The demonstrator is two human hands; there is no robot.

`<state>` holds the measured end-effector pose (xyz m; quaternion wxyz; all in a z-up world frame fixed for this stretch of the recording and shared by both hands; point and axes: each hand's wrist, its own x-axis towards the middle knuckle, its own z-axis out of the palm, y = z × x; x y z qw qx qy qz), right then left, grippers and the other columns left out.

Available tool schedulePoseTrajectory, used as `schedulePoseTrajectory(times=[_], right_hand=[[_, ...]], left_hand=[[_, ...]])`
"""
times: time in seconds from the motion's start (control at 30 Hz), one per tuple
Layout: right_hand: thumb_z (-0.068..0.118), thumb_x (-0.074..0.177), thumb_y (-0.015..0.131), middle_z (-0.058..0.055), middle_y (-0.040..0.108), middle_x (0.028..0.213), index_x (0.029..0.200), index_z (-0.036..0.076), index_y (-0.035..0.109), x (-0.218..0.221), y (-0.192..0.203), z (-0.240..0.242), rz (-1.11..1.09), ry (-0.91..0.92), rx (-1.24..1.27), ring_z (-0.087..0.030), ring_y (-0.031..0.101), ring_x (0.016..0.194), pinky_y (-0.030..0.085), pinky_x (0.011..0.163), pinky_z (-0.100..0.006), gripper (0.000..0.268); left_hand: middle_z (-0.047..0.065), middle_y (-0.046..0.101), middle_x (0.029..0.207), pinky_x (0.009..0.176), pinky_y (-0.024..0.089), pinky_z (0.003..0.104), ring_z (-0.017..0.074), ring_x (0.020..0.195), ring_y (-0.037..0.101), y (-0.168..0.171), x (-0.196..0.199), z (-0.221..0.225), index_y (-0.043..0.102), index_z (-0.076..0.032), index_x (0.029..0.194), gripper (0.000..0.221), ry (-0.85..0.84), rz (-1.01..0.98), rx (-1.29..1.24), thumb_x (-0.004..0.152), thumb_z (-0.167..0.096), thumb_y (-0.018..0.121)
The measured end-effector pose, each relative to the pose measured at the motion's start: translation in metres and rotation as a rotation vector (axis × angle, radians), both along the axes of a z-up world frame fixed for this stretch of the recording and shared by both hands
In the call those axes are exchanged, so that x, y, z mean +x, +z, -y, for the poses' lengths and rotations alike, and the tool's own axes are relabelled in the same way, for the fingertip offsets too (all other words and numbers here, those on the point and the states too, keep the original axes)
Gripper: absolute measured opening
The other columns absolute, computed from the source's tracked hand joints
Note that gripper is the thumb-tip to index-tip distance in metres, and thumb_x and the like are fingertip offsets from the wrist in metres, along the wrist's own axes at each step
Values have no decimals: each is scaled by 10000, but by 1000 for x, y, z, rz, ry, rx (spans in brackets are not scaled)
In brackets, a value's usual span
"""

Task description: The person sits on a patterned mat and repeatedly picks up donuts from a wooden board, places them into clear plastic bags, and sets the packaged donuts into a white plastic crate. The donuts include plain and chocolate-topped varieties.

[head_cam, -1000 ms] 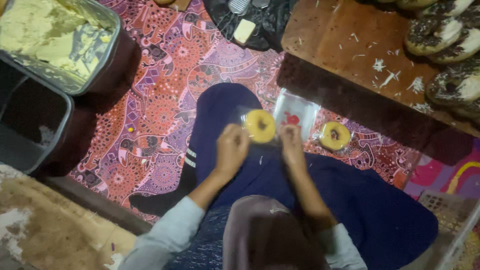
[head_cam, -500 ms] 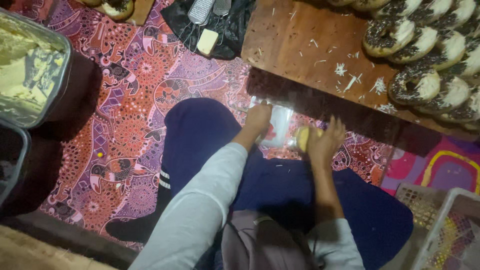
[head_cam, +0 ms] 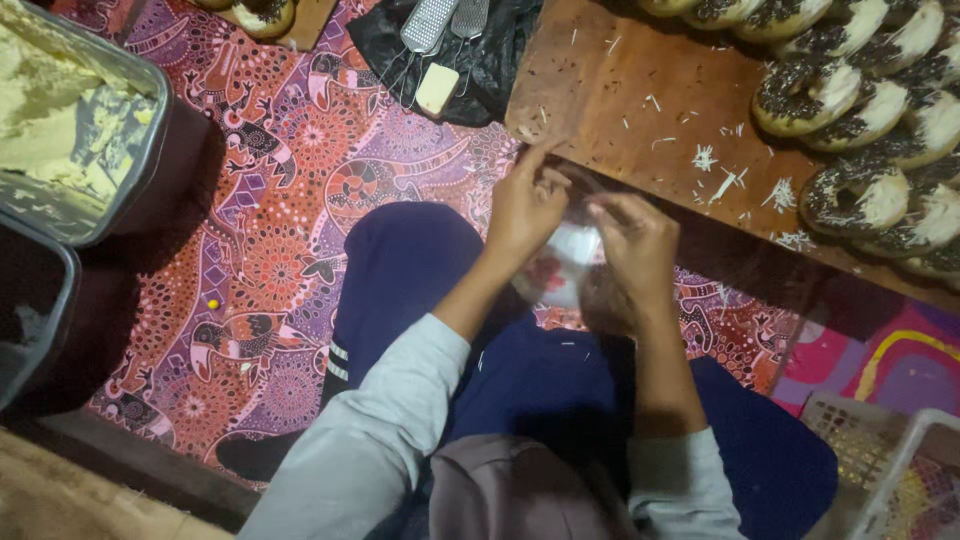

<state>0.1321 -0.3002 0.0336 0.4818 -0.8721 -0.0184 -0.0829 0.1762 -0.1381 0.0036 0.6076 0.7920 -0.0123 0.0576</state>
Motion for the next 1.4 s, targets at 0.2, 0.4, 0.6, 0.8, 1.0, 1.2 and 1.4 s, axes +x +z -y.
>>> schedulePoseTrajectory(times=[0.2, 0.4, 0.6, 0.8, 1.0, 1.2, 1.4], right_hand=[[81, 1015, 662, -141, 728, 1361, 1338, 131, 694, -12, 61, -28, 184, -23, -245, -283, 728, 1287, 560, 1134, -383, 328], [223, 1072, 615, -344, 447, 1530, 1592, -44, 336, 53, 43, -20, 260, 244, -220, -481, 507, 1329, 446, 1059, -483, 647], [179, 947, 686, -193, 651, 1328, 1369, 82, 694, 103, 58, -36, 72, 400, -437, -326, 644, 1178, 519, 998, -401, 433], [416, 873, 879, -219, 553, 1514, 1527, 8, 516, 250, 51, 14, 208, 69, -267, -299, 562, 1385, 462, 1173, -422, 852], [773, 582, 896, -339, 540, 1410, 1303, 131, 608, 330, -8, 18, 499, -50, -1068, -559, 454, 1276, 295, 1004, -752, 1007], [274, 747, 970, -132, 620, 1350, 1423, 38, 462, 205, 53, -13, -23, -83, 154, -287, 659, 1230, 561, 1030, -431, 878], [72, 764, 948, -181, 562, 1431, 1473, -16, 479, 121, 48, -55, 143, 10, 488, -283, 600, 1301, 526, 1131, -400, 855]], left_hand=[[161, 740, 1018, 832, 593, 381, 301, 902, 742, 24, -11, 6, 583, -109, 1287, 388, -30, 374, 40, 922, -11, 672], [76, 743, 1216, 936, 566, 355, 256, 1007, 711, 31, 6, 4, 607, -184, 1231, 402, -257, 269, -505, 863, -57, 711], [103, 642, 1273, 993, 471, 472, 279, 1179, 638, -10, 125, -16, 546, -122, 1239, 306, -291, -178, -1482, 1000, -11, 703], [85, 684, 1158, 1051, 513, 602, 283, 1139, 666, -11, 193, -65, 613, -132, 1164, 344, -155, -12, -1601, 879, 59, 644], [133, 669, 1193, 1110, 484, 665, 338, 1165, 664, -17, 218, -80, 639, -64, 1154, 250, -202, -25, -1786, 908, -20, 649], [240, 681, 1119, 1086, 446, 689, 407, 1099, 653, -40, 224, -78, 664, -17, 1063, 237, 45, -175, -2011, 952, -223, 696], [230, 630, 1303, 1134, 426, 571, 390, 1264, 591, -24, 181, -31, 646, -21, 1211, 424, -35, 93, -1765, 1070, -420, 643]])
